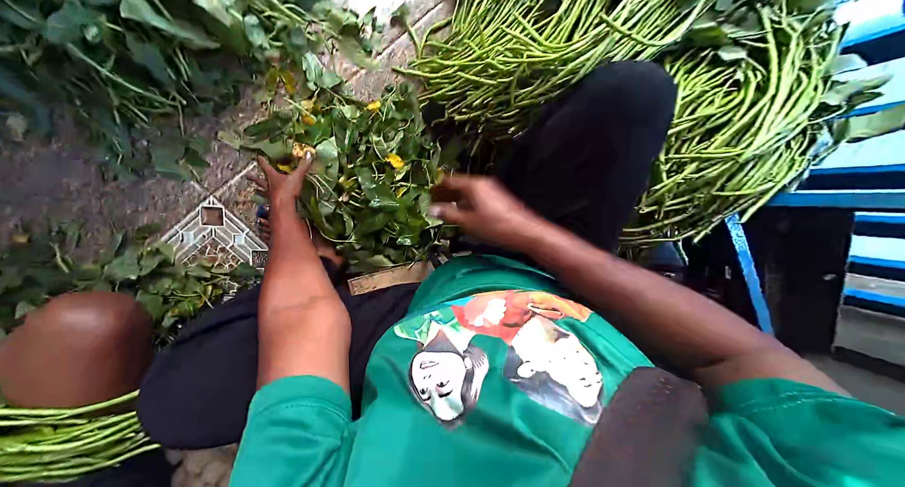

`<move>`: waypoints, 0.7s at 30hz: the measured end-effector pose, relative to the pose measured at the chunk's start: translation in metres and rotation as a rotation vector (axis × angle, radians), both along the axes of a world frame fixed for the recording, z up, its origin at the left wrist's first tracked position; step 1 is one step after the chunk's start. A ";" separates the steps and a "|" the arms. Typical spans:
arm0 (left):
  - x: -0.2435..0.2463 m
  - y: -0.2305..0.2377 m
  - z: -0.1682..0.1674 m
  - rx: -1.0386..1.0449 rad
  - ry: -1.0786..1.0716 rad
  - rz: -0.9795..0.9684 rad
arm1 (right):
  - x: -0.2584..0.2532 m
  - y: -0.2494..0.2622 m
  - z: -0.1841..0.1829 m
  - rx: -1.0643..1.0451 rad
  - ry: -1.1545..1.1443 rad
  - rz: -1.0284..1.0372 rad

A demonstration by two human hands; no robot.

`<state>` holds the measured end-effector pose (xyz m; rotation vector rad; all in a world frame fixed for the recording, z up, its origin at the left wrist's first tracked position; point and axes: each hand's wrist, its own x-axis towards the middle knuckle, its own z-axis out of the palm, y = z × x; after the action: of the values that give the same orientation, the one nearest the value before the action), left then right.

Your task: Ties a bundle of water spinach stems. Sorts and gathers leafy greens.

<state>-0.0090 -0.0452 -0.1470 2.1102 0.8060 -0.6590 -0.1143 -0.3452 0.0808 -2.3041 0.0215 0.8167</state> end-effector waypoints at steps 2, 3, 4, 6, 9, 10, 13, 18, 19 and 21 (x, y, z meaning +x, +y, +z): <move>0.017 0.003 -0.002 -0.003 0.001 0.029 | -0.012 0.014 -0.058 -0.083 0.313 0.084; 0.024 0.004 -0.003 -0.004 0.004 0.035 | -0.012 0.012 -0.081 -0.154 0.466 0.086; 0.032 0.006 -0.003 0.004 0.010 0.029 | -0.010 0.005 -0.100 -0.208 0.591 0.048; 0.042 0.010 -0.008 0.038 0.032 -0.021 | -0.012 -0.003 -0.116 -0.240 0.771 -0.090; 0.060 0.012 -0.018 0.035 0.004 -0.123 | -0.022 0.000 -0.141 -0.127 0.923 -0.427; 0.063 0.008 -0.020 0.022 -0.010 -0.155 | -0.023 0.005 -0.147 -0.124 0.940 -0.530; 0.074 -0.013 -0.023 -0.014 -0.015 -0.228 | -0.032 0.003 -0.192 -0.098 0.790 -0.621; 0.040 -0.058 -0.036 -0.048 0.087 -0.317 | -0.031 0.021 -0.225 0.073 0.731 -0.907; 0.030 -0.063 -0.036 -0.056 0.089 -0.341 | -0.032 0.028 -0.231 0.121 0.718 -1.009; 0.007 -0.067 -0.036 -0.087 0.084 -0.407 | -0.028 0.044 -0.237 0.227 0.713 -1.152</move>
<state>-0.0022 -0.1124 -0.1830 2.1954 0.3804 -0.9825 -0.1423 -0.3011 -0.1565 -1.2978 1.3352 0.8473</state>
